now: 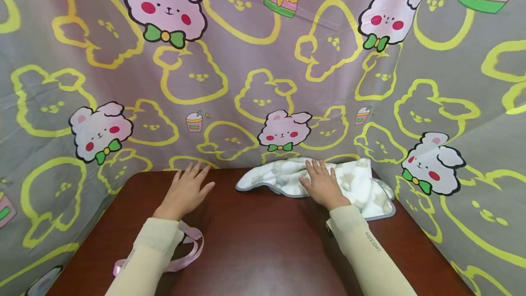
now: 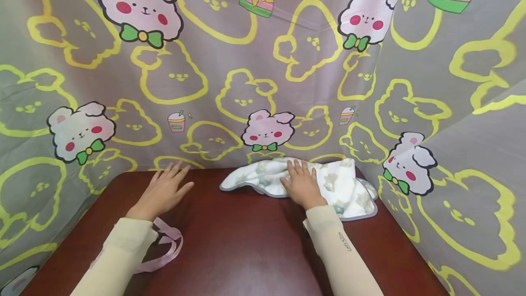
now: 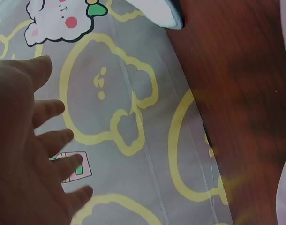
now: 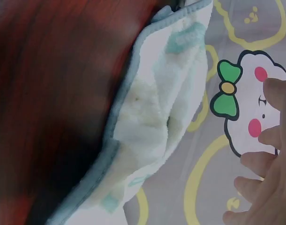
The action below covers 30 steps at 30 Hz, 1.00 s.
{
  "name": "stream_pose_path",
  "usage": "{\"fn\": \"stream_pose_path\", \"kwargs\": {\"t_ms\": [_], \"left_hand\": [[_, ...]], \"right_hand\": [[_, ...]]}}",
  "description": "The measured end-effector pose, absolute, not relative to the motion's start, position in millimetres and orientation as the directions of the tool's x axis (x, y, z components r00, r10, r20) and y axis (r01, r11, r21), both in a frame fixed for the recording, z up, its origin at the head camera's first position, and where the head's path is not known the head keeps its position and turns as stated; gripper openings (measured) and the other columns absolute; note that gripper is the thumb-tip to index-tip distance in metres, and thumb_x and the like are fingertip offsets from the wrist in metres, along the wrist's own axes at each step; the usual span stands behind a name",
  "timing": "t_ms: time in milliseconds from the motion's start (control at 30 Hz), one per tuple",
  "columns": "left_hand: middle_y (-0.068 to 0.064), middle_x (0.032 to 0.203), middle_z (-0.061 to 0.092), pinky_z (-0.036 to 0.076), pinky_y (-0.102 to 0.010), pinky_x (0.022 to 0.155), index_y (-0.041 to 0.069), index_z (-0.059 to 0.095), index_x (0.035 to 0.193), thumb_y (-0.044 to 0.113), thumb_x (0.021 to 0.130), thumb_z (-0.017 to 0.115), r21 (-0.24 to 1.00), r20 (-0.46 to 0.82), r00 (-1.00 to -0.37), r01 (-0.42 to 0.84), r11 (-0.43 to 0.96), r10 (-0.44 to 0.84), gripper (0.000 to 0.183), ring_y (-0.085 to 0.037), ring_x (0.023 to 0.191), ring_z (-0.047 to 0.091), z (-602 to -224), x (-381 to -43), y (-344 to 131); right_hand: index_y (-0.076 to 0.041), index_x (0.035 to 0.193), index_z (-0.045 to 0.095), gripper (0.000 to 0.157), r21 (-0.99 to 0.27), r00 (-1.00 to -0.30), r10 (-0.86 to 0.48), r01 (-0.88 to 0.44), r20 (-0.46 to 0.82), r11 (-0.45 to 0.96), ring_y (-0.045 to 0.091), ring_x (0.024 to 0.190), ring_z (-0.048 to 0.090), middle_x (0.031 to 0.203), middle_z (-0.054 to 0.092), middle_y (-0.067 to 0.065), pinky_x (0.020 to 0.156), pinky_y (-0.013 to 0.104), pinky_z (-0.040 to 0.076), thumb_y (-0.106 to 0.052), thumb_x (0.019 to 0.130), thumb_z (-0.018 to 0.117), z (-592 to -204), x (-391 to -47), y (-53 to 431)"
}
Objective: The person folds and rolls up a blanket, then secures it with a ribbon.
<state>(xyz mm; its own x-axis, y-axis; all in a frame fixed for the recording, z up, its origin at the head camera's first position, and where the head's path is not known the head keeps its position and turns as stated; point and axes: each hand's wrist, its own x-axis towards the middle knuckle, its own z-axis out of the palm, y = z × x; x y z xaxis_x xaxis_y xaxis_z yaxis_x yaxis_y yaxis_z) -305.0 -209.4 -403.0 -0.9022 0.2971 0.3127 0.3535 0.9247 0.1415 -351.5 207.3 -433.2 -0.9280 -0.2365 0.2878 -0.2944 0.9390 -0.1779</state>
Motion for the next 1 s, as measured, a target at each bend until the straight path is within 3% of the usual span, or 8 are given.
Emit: {"fn": "stream_pose_path", "kwargs": {"t_ms": [400,733,1000], "left_hand": [[-0.021,0.133,0.055,0.037,-0.054,0.101,-0.001,0.058,0.13,0.024,0.091,0.067,0.006,0.473,-0.74,0.545,0.838,0.478,0.047,-0.039,0.123,0.05,-399.1,-300.6,-205.6],[-0.015,0.125,0.062,0.046,-0.049,0.092,0.0,0.058,0.131,0.023,0.091,0.067,-0.018,0.412,-0.727,0.596,0.803,0.549,0.047,-0.032,0.113,0.059,-401.5,-308.1,-189.7],[-0.012,0.119,0.064,0.049,-0.046,0.088,0.002,0.06,0.128,0.022,0.09,0.068,-0.026,0.37,-0.713,0.632,0.774,0.595,0.043,-0.029,0.106,0.062,-406.5,-318.4,-172.3]], "right_hand": [[0.004,0.137,0.048,0.055,-0.119,-0.846,-0.289,-0.377,0.447,0.918,0.04,0.129,0.043,0.137,0.052,0.021,0.107,0.053,0.03,-0.024,0.092,0.063,-418.0,-331.0,228.2],[0.001,0.137,0.05,0.053,-0.111,-0.841,-0.3,-0.386,0.449,0.916,0.038,0.119,0.053,0.129,0.058,0.02,0.099,0.051,0.039,-0.019,0.09,0.064,-409.5,-317.8,249.7],[0.004,0.133,0.053,0.049,-0.072,-0.85,-0.31,-0.373,0.425,0.925,0.038,0.117,0.054,0.128,0.059,0.02,0.099,0.051,0.04,-0.016,0.09,0.066,-411.7,-312.6,287.3]]}}
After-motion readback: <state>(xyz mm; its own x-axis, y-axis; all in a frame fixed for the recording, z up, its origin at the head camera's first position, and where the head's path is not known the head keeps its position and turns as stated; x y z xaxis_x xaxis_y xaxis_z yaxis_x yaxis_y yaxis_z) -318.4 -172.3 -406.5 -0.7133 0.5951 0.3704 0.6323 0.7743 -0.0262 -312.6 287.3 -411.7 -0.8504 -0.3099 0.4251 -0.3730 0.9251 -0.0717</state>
